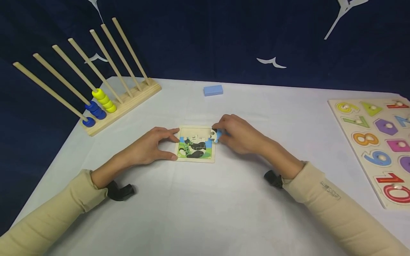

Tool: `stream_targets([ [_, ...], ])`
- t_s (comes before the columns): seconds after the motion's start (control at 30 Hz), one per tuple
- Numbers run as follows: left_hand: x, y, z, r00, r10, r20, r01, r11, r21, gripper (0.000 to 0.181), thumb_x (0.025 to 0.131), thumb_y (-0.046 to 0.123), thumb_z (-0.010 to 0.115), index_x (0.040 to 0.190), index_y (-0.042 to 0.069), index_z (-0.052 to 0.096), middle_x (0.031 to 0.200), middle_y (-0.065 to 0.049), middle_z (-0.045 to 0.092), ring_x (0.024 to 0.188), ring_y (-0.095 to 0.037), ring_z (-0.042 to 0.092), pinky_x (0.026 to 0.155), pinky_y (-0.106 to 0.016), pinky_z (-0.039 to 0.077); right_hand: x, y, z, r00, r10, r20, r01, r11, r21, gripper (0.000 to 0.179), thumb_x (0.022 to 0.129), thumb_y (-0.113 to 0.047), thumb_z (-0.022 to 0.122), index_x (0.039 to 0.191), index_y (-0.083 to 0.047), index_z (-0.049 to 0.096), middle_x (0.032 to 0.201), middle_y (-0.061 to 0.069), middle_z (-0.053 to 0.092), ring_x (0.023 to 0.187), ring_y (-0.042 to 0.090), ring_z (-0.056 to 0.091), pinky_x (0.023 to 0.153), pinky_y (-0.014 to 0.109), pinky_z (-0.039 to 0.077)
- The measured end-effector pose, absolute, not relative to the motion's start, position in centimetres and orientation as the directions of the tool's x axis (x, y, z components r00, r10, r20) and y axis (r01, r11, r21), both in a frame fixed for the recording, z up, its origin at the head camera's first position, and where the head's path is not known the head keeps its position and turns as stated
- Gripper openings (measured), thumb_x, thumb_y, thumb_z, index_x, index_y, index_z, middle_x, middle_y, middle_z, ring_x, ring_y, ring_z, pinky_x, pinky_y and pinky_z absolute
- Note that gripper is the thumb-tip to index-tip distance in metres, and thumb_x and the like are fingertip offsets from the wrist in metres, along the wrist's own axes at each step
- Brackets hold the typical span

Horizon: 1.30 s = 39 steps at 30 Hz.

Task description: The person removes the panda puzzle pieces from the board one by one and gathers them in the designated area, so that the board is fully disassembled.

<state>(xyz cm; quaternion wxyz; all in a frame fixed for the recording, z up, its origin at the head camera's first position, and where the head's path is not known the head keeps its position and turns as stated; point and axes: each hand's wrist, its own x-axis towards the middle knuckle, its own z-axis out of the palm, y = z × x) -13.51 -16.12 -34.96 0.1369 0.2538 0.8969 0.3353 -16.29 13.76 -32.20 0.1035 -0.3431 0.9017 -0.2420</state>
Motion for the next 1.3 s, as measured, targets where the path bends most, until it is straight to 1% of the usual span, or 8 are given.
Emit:
stream_targets([
  [0.13,-13.6,-16.1,-35.0,-0.832,0.55,-0.071,0.37,0.646,0.668,0.044,0.078,0.019,0.086,0.116,0.003,0.069,0.148,-0.012,0.047,0.132,-0.031,0.04,0.11,-0.044,0.032,-15.9,14.4,-32.1,-0.753,-0.657,-0.033,-0.555,0.661,-0.505,0.037,0.09,0.003,0.067,0.126,0.005,0.064,0.112,0.012,0.063,0.103,0.026,0.054,0.09,0.043,0.043],
  [0.37,-13.7,-16.3,-35.1,-0.823,0.566,-0.041,0.408,0.641,0.65,0.046,0.078,0.021,0.086,0.117,0.003,0.067,0.147,-0.014,0.048,0.132,-0.033,0.042,0.11,-0.045,0.032,-15.7,15.6,-32.3,-0.765,-0.643,-0.01,-0.548,0.659,-0.515,0.036,0.089,0.002,0.069,0.124,0.006,0.064,0.11,0.012,0.064,0.095,0.025,0.053,0.082,0.04,0.044],
  [0.5,-13.9,-16.5,-35.1,-0.821,0.568,-0.052,0.404,0.643,0.651,0.047,0.08,0.022,0.085,0.118,0.003,0.066,0.147,-0.014,0.047,0.132,-0.032,0.041,0.11,-0.044,0.032,-15.4,16.5,-32.1,-0.776,-0.63,-0.015,-0.53,0.666,-0.525,0.036,0.089,0.0,0.069,0.125,0.005,0.064,0.109,0.01,0.063,0.092,0.024,0.053,0.079,0.039,0.045],
  [0.7,-14.0,-17.0,-35.1,-0.822,0.566,-0.069,0.387,0.642,0.662,0.046,0.082,0.02,0.083,0.121,0.004,0.066,0.148,-0.013,0.046,0.132,-0.031,0.04,0.109,-0.044,0.033,-15.2,17.8,-31.5,-0.807,-0.589,-0.048,-0.469,0.687,-0.555,0.045,0.09,-0.002,0.07,0.132,0.005,0.058,0.112,0.009,0.063,0.095,0.023,0.054,0.082,0.042,0.046],
  [0.8,-14.0,-16.9,-35.2,-0.815,0.576,-0.057,0.403,0.636,0.658,0.047,0.081,0.02,0.083,0.122,0.003,0.066,0.148,-0.014,0.046,0.132,-0.032,0.04,0.109,-0.045,0.033,-15.1,18.8,-31.5,-0.823,-0.565,-0.051,-0.447,0.702,-0.555,0.045,0.089,-0.001,0.07,0.132,0.006,0.058,0.114,0.01,0.063,0.096,0.023,0.055,0.084,0.042,0.046],
  [1.0,-13.9,-16.6,-34.9,-0.824,0.562,-0.067,0.389,0.649,0.654,0.048,0.08,0.02,0.084,0.121,0.003,0.067,0.152,-0.012,0.042,0.134,-0.033,0.039,0.11,-0.045,0.032,-14.7,20.6,-31.7,-0.823,-0.569,0.012,-0.484,0.689,-0.54,0.035,0.086,-0.001,0.074,0.12,0.002,0.067,0.109,0.004,0.065,0.092,0.019,0.054,0.08,0.029,0.046],
  [1.13,-13.8,-16.5,-34.8,-0.825,0.559,-0.08,0.384,0.659,0.647,0.049,0.08,0.02,0.084,0.122,0.003,0.067,0.152,-0.011,0.042,0.134,-0.032,0.039,0.11,-0.045,0.032,-14.6,21.7,-32.0,-0.821,-0.569,0.046,-0.5,0.679,-0.538,0.035,0.084,-0.001,0.076,0.118,0.001,0.068,0.111,0.004,0.064,0.093,0.019,0.053,0.079,0.02,0.044],
  [1.3,-13.8,-16.4,-34.7,-0.819,0.568,-0.079,0.391,0.654,0.648,0.048,0.08,0.019,0.084,0.121,0.003,0.067,0.15,-0.011,0.045,0.133,-0.031,0.041,0.109,-0.043,0.033,-14.6,22.8,-32.3,-0.824,-0.561,0.072,-0.512,0.685,-0.518,0.036,0.084,0.002,0.075,0.119,0.001,0.068,0.111,0.004,0.064,0.092,0.018,0.052,0.078,0.017,0.043],
])
